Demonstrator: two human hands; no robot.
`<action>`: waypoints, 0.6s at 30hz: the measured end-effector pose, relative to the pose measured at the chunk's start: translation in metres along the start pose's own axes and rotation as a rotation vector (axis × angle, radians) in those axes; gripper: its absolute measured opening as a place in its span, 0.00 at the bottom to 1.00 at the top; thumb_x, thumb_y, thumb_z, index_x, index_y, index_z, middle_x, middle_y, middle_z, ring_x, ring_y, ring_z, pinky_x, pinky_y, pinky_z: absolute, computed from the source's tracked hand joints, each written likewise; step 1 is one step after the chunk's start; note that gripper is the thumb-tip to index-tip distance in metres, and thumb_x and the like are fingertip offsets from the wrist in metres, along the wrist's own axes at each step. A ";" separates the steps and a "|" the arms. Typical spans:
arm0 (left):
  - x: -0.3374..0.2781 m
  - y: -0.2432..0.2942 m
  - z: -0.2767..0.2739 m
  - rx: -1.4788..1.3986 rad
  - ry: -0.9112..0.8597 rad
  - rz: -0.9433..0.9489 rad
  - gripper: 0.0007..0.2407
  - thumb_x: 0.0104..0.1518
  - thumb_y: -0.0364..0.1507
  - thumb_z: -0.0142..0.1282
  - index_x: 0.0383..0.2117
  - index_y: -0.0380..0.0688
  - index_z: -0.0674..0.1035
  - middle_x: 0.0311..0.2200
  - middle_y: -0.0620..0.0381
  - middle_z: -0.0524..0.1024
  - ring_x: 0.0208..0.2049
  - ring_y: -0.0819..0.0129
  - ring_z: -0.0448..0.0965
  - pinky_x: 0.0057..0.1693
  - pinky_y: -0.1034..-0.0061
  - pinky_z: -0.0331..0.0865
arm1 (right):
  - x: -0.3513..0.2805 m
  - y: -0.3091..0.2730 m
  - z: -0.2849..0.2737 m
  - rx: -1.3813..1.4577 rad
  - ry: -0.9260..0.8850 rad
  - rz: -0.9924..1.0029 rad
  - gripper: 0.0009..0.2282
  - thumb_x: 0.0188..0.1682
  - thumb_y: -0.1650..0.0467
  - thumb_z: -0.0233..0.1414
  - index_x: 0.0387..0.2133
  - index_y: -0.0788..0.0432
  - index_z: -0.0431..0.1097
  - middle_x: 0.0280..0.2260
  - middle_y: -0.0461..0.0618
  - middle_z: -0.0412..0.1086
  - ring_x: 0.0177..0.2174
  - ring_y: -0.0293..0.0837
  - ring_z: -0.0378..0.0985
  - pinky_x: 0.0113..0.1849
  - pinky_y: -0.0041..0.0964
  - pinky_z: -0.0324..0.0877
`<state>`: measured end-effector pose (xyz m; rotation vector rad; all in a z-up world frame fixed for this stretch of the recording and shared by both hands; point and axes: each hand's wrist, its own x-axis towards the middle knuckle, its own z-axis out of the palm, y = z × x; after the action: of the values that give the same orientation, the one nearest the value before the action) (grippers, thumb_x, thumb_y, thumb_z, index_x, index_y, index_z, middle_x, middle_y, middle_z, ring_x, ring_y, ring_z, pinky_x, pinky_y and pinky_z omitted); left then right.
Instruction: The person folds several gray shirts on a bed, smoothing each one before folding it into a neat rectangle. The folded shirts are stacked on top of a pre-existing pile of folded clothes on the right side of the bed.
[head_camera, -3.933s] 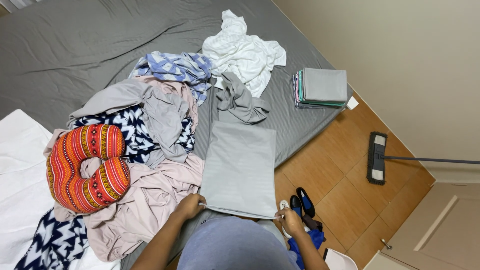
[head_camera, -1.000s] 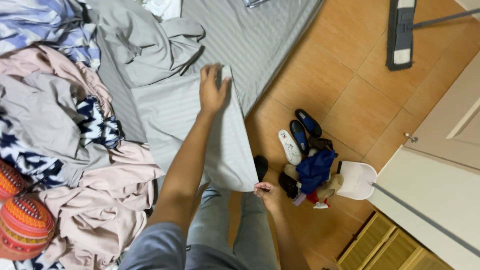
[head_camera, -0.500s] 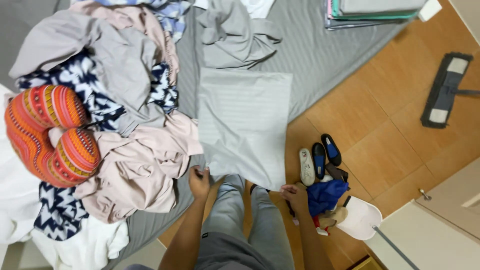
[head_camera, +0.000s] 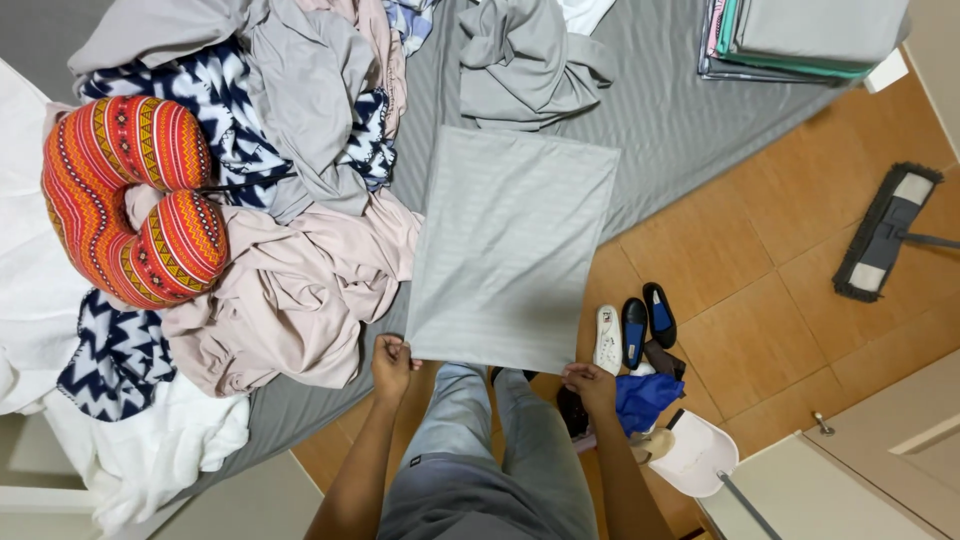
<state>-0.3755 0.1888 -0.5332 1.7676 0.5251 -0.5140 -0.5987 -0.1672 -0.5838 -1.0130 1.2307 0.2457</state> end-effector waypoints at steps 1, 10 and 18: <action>-0.001 0.005 0.001 -0.004 0.000 -0.001 0.05 0.64 0.22 0.52 0.33 0.32 0.69 0.24 0.56 0.69 0.19 0.67 0.80 0.27 0.74 0.75 | -0.008 -0.008 0.002 -0.004 0.001 -0.002 0.08 0.43 0.78 0.60 0.36 0.66 0.77 0.32 0.52 0.79 0.32 0.43 0.83 0.36 0.32 0.75; 0.002 0.052 -0.013 -0.134 -0.238 -0.078 0.08 0.62 0.21 0.57 0.45 0.29 0.80 0.28 0.54 0.80 0.25 0.71 0.80 0.34 0.78 0.74 | -0.054 -0.056 0.005 -0.189 -0.055 -0.271 0.11 0.41 0.81 0.61 0.39 0.67 0.77 0.34 0.49 0.79 0.34 0.37 0.81 0.38 0.26 0.74; 0.024 0.148 -0.014 0.193 -0.504 0.045 0.11 0.56 0.20 0.65 0.46 0.35 0.85 0.30 0.50 0.79 0.30 0.75 0.73 0.39 0.84 0.66 | -0.056 -0.118 -0.021 -0.243 0.083 -0.334 0.11 0.49 0.80 0.62 0.46 0.67 0.82 0.28 0.49 0.69 0.29 0.35 0.69 0.33 0.28 0.68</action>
<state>-0.2682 0.1692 -0.4299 1.7389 0.0836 -0.9682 -0.5563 -0.2302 -0.4752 -1.4329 1.1017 0.0930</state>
